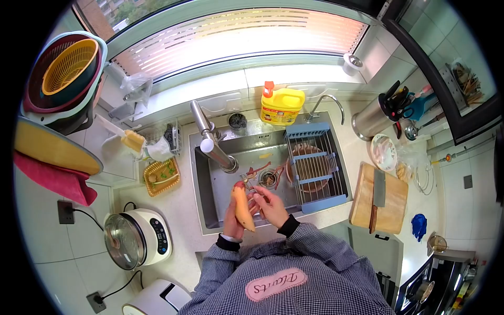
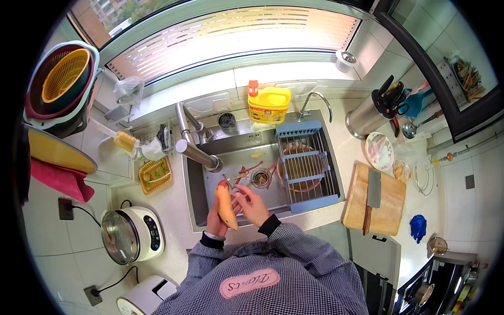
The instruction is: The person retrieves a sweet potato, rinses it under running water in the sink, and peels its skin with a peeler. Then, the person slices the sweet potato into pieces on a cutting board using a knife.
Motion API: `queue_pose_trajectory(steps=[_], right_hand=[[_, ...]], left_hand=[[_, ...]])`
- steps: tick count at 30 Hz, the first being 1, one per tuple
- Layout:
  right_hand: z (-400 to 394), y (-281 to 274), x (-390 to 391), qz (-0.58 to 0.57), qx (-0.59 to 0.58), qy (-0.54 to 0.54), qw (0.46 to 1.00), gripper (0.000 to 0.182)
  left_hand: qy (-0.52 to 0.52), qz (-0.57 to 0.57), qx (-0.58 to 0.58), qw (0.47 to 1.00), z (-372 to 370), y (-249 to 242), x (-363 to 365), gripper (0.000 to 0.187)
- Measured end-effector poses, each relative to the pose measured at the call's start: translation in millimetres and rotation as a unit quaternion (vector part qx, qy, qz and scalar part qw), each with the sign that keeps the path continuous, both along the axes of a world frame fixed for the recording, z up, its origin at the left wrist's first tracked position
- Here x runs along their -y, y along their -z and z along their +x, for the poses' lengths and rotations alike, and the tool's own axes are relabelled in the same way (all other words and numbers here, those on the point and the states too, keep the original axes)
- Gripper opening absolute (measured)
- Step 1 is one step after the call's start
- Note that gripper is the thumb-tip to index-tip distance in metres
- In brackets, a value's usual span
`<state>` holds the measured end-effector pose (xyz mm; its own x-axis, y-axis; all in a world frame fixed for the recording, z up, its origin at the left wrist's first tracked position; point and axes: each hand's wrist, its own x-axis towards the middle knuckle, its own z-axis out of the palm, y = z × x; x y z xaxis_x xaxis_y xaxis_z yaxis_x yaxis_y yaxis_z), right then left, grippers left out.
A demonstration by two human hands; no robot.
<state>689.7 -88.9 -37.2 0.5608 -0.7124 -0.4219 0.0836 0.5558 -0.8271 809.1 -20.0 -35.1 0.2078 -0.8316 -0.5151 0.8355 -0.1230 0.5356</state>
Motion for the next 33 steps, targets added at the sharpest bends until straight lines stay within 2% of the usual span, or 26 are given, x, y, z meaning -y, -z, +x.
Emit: queue_pose_trajectory(steps=[1, 2, 3, 5, 9, 11, 12, 15, 21, 25, 27, 28, 30, 33], right_hand=[[0, 2, 0, -0.199, -0.068, 0.053, 0.976, 0.036], [1, 3, -1, -0.389, -0.132, 0.103, 0.906, 0.034], [-2, 1, 0, -0.389, -0.132, 0.101, 0.906, 0.034], [-14, -3, 2, -0.325, -0.180, 0.013, 0.928, 0.030], [-25, -7, -9, -0.373, -0.121, -0.024, 0.920, 0.027], [-31, -14, -14, -0.470, -0.104, -0.102, 0.871, 0.023], [-32, -18, -16, -0.509, -0.098, -0.106, 0.848, 0.023], [-39, -30, -17, -0.549, -0.113, -0.137, 0.817, 0.023], [-45, -31, -18, -0.610, -0.136, -0.150, 0.766, 0.025], [-47, -35, -19, -0.615, -0.136, -0.150, 0.762, 0.025], [-47, -39, -19, -0.575, -0.108, -0.137, 0.799, 0.024], [-47, -40, -19, -0.576, -0.108, -0.138, 0.799, 0.024], [-47, -40, -19, -0.540, -0.099, -0.098, 0.830, 0.022], [-48, -42, -17, -0.531, -0.093, -0.088, 0.838, 0.021]], left_hand=[[0.003, 0.009, 0.003, 1.000, 6, 3, -1, 0.056], [0.005, 0.018, 0.006, 1.000, 13, 6, -3, 0.058], [0.003, 0.019, 0.006, 1.000, 20, 11, -6, 0.058], [0.024, -0.010, 0.005, 1.000, 31, 18, -12, 0.054], [0.004, -0.010, 0.007, 1.000, 33, 18, -8, 0.047], [0.007, -0.012, 0.000, 1.000, 33, 24, -8, 0.046], [0.013, -0.013, -0.008, 1.000, 34, 26, -7, 0.044], [-0.036, -0.003, 0.038, 0.999, 26, 21, -4, 0.043], [-0.033, 0.005, 0.047, 0.998, 27, 12, -5, 0.044], [0.027, -0.013, 0.061, 0.998, 35, 4, -11, 0.046], [0.078, -0.015, 0.089, 0.993, 36, -5, -12, 0.047], [0.078, -0.015, 0.089, 0.993, 36, -5, -11, 0.047], [0.032, -0.091, -0.014, 0.995, 35, -7, -8, 0.045], [0.036, -0.112, -0.053, 0.992, 33, -19, -6, 0.048]])
